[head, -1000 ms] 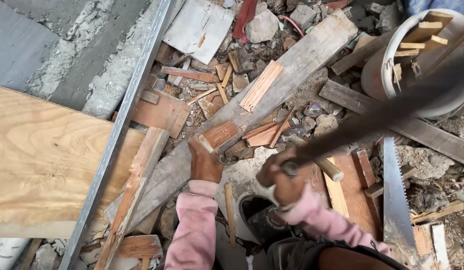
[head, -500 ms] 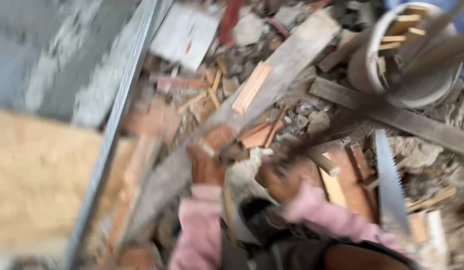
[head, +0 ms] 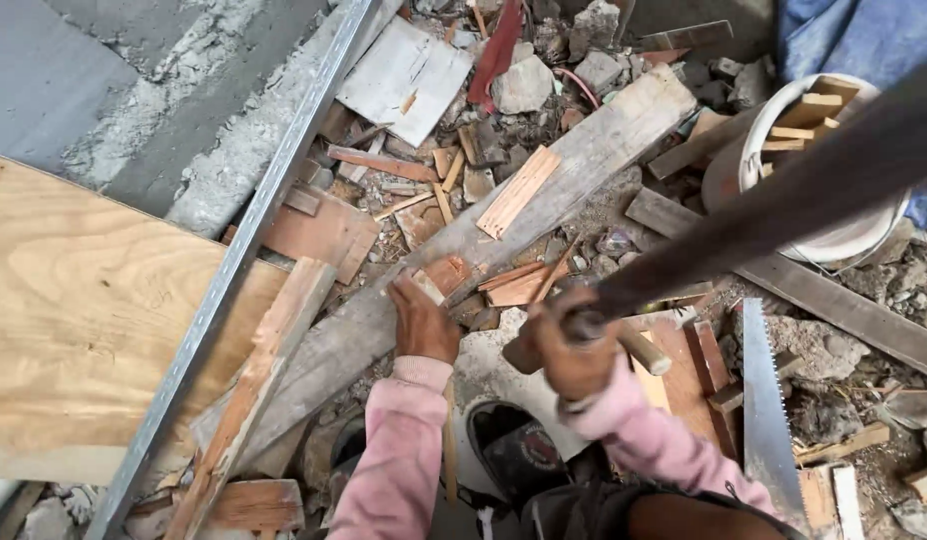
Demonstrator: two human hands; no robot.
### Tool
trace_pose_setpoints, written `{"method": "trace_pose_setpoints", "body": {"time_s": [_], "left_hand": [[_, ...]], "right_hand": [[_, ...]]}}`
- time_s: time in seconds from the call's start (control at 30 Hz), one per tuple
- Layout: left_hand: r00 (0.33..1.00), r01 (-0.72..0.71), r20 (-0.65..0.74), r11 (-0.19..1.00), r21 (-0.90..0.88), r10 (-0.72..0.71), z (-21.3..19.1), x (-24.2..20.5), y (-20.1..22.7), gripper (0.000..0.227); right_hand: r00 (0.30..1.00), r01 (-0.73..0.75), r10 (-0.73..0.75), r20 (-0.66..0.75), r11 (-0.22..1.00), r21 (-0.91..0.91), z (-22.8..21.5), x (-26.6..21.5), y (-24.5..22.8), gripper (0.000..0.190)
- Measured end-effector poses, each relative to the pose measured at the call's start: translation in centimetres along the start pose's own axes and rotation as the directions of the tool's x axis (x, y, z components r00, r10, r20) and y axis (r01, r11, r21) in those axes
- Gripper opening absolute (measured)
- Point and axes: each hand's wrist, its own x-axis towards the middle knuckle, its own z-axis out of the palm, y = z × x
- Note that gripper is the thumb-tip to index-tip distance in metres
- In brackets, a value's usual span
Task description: The person uses a hammer and a blade to break apart and split small pieces of wood. They then use the blade to shave down, trim, and shape the wood pieces while holding them against a larger beam.
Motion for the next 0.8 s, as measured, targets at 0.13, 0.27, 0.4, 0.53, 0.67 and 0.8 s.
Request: {"method": "trace_pose_setpoints", "body": {"time_s": [0.13,0.27,0.4,0.53,0.67,0.8], "left_hand": [[0.999,0.048,-0.017,0.998,0.046,-0.047,-1.0,-0.9,2.1,0.092],[1.000,-0.011,-0.027,0.995,0.101,0.013,-1.8,-0.5,3.0,0.080],[0.999,0.001,-0.047,1.000,0.023,0.000,-2.4,-1.3,2.9,0.084],[1.000,0.021,-0.009,1.000,0.008,-0.021,-2.5,-0.2,3.3,0.073],[0.999,-0.038,-0.003,0.999,0.004,0.038,-3.3,-0.3,3.5,0.085],[0.999,-0.038,-0.006,0.999,0.035,0.038,-3.6,-1.4,2.8,0.077]], "right_hand": [[0.874,-0.183,0.459,0.161,0.615,-0.767,-1.7,0.3,12.9,0.031],[0.917,-0.174,0.387,0.100,0.611,-0.772,-3.2,0.2,12.2,0.045],[0.902,-0.375,0.392,0.183,0.919,-0.120,-2.5,2.2,-0.3,0.008],[1.000,0.017,-0.017,0.001,0.999,0.033,0.1,1.1,-2.5,0.014],[0.677,-0.382,0.727,0.114,0.480,-0.790,1.8,1.5,3.4,0.030],[0.956,-0.030,0.203,0.209,0.782,-0.622,1.6,2.1,1.7,0.028]]}}
